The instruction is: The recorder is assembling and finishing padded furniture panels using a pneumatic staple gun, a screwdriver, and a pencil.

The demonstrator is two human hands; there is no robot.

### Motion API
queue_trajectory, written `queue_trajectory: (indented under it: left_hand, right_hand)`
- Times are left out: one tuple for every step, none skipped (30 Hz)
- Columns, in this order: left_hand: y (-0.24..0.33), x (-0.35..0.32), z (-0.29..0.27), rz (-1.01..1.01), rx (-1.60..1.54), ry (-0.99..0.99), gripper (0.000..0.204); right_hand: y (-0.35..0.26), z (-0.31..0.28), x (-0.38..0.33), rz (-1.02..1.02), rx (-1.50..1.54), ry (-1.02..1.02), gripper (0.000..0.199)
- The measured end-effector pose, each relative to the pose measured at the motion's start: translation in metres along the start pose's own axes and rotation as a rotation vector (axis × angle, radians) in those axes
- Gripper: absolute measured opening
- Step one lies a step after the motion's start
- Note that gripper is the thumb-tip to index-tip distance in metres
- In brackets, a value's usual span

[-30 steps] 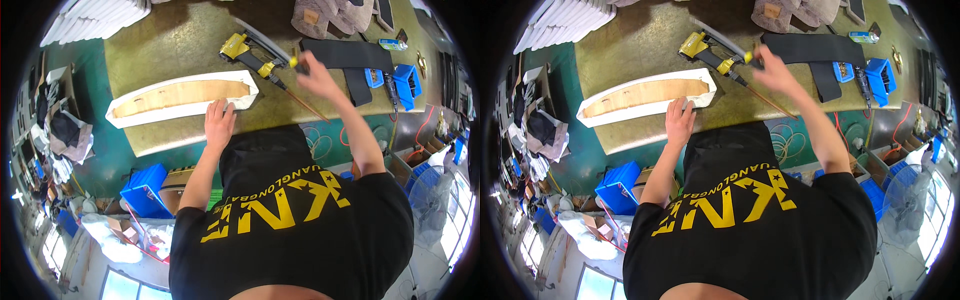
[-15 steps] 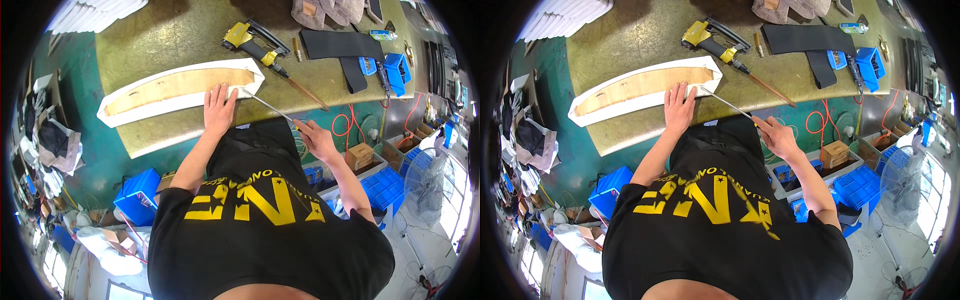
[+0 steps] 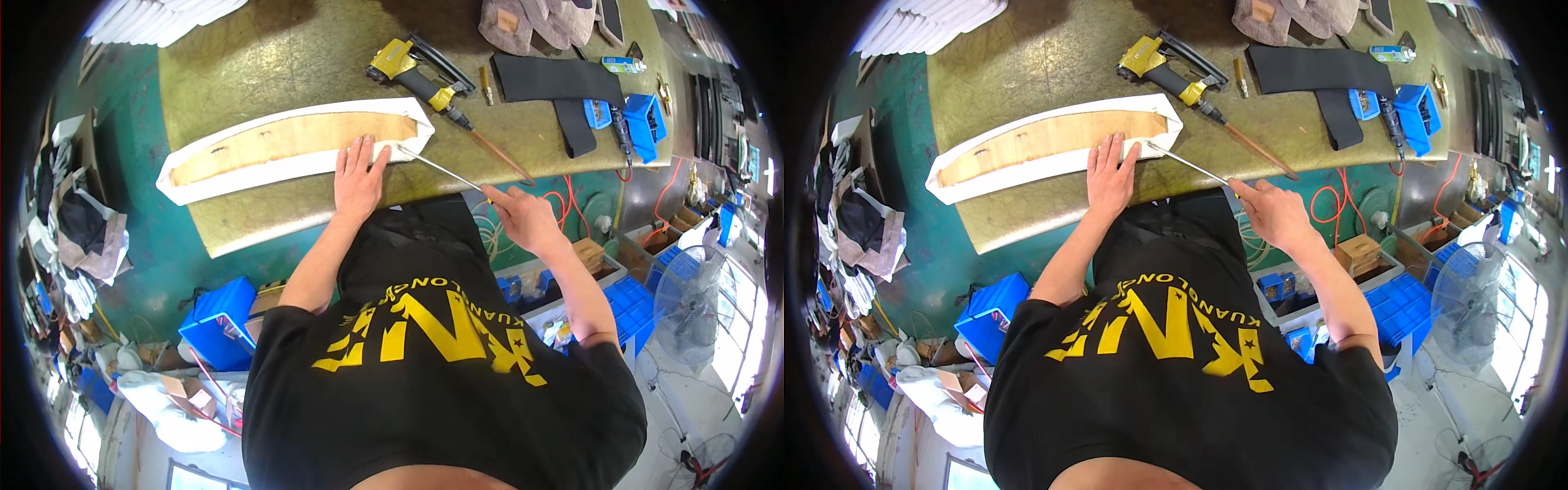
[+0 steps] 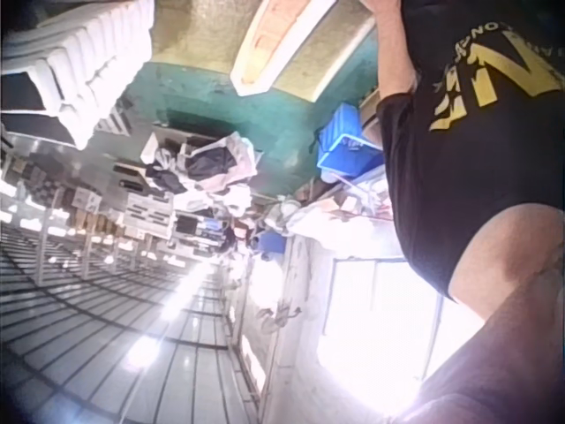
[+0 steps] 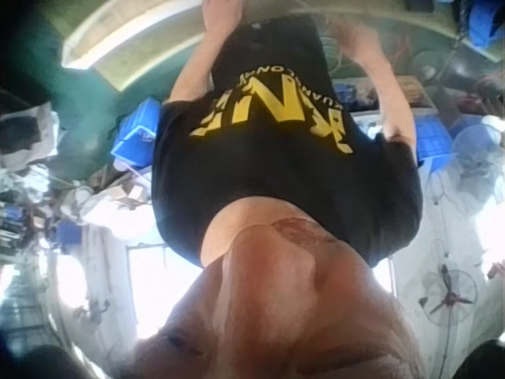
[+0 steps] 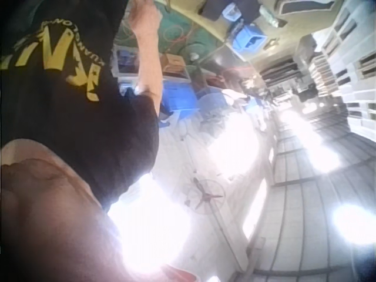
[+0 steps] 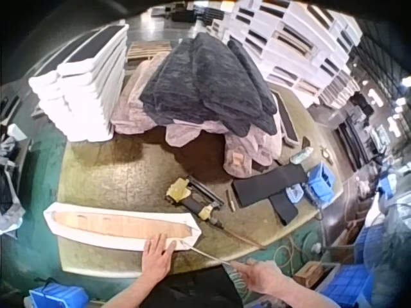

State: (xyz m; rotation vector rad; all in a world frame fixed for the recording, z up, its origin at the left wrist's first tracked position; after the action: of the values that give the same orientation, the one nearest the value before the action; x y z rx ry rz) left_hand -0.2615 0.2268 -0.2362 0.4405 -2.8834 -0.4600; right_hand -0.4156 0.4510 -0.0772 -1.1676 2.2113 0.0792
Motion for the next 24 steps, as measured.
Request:
queue_trajectory:
  left_hand:
    - [-0.001, 0.000, 0.001, -0.006, -0.008, -0.007, 0.055]
    - [-0.001, 0.000, 0.002, -0.010, -0.018, -0.017, 0.055]
    - [-0.001, -0.001, 0.003, -0.009, -0.028, -0.026, 0.055]
    - [-0.001, -0.001, 0.003, -0.007, -0.038, -0.032, 0.055]
    - [-0.001, -0.001, 0.004, -0.005, -0.046, -0.033, 0.055]
    - [-0.002, -0.001, 0.007, -0.013, -0.048, -0.055, 0.055]
    - [-0.002, -0.003, 0.009, -0.009, -0.051, -0.069, 0.056]
    - [-0.002, -0.004, 0.010, -0.012, -0.047, -0.090, 0.057]
    - [-0.003, -0.001, 0.013, -0.017, -0.037, -0.095, 0.058]
    - [-0.003, 0.000, 0.014, -0.017, -0.033, -0.088, 0.059]
    - [-0.003, -0.001, 0.015, -0.012, -0.032, -0.098, 0.059]
    - [-0.001, -0.001, 0.014, 0.004, -0.028, -0.092, 0.060]
    - [-0.001, -0.001, 0.013, -0.001, -0.046, -0.088, 0.061]
    - [-0.001, 0.000, 0.013, -0.001, -0.026, -0.101, 0.061]
    - [0.000, -0.001, 0.012, 0.003, -0.014, -0.108, 0.061]
    - [0.001, 0.000, 0.011, 0.004, -0.007, -0.115, 0.060]
    - [0.003, -0.001, 0.009, 0.017, -0.008, -0.108, 0.060]
    - [0.004, -0.001, 0.007, 0.023, -0.006, -0.093, 0.060]
    - [0.003, -0.001, 0.006, 0.014, 0.004, -0.100, 0.060]
    - [0.004, 0.000, 0.003, 0.019, 0.009, -0.076, 0.060]
    - [0.004, 0.001, 0.003, 0.022, 0.013, -0.089, 0.060]
    - [0.004, 0.001, 0.002, 0.022, 0.012, -0.085, 0.060]
    - [0.004, 0.002, 0.002, 0.022, 0.027, -0.091, 0.060]
    - [0.004, 0.003, 0.001, 0.023, 0.037, -0.093, 0.060]
  right_hand:
    - [-0.006, -0.011, 0.004, -0.032, -0.024, 0.006, 0.052]
    - [-0.010, -0.019, 0.006, -0.037, -0.056, -0.014, 0.053]
    - [-0.016, -0.023, 0.009, -0.040, -0.094, -0.042, 0.053]
    - [-0.021, -0.025, 0.010, -0.035, -0.126, -0.058, 0.054]
    - [-0.023, -0.023, 0.012, -0.032, -0.169, -0.081, 0.054]
    - [-0.027, -0.022, 0.013, -0.069, -0.194, -0.042, 0.055]
    - [-0.026, -0.008, 0.007, -0.006, -0.168, -0.103, 0.054]
    - [-0.026, 0.005, 0.001, 0.020, -0.133, -0.090, 0.053]
    - [-0.020, 0.013, 0.004, 0.004, -0.095, -0.006, 0.052]
    - [-0.010, 0.031, 0.008, 0.019, 0.120, -0.012, 0.052]
    - [-0.004, 0.050, 0.006, 0.007, 0.359, 0.032, 0.052]
    - [0.008, 0.070, 0.001, 0.059, 0.585, 0.027, 0.052]
    - [0.020, 0.090, -0.003, 0.119, 0.839, -0.031, 0.046]
    - [0.029, 0.110, -0.002, 0.155, 1.112, -0.125, 0.045]
    - [0.035, 0.127, -0.002, 0.193, 1.387, -0.230, 0.043]
    - [0.037, 0.144, -0.004, 0.267, 1.631, -0.338, 0.041]
    - [0.037, 0.147, -0.002, 0.182, 1.652, -0.307, 0.038]
    - [0.042, 0.147, -0.003, 0.144, 1.485, -0.237, 0.039]
    - [0.047, 0.144, -0.003, 0.110, 1.306, -0.163, 0.041]
    - [0.049, 0.140, -0.004, 0.088, 1.146, -0.098, 0.042]
    - [0.047, 0.133, -0.005, 0.040, 1.026, -0.031, 0.042]
    - [0.047, 0.124, -0.005, -0.008, 0.906, 0.034, 0.043]
    - [0.046, 0.113, -0.004, -0.061, 0.776, 0.100, 0.043]
    - [0.046, 0.100, -0.004, -0.092, 0.636, 0.184, 0.044]
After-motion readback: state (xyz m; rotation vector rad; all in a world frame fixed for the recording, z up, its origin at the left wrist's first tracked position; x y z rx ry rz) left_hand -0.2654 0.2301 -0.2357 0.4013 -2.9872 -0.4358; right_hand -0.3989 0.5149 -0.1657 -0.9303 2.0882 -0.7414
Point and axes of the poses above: each hand's wrist, its own x-axis towards the middle knuckle, its own z-axis out of the palm, y = z × x, the point moved 7 cm from there along x, towards the middle knuckle, and after that the axes turned 2 degrees about -y, right-handed, at the moved point
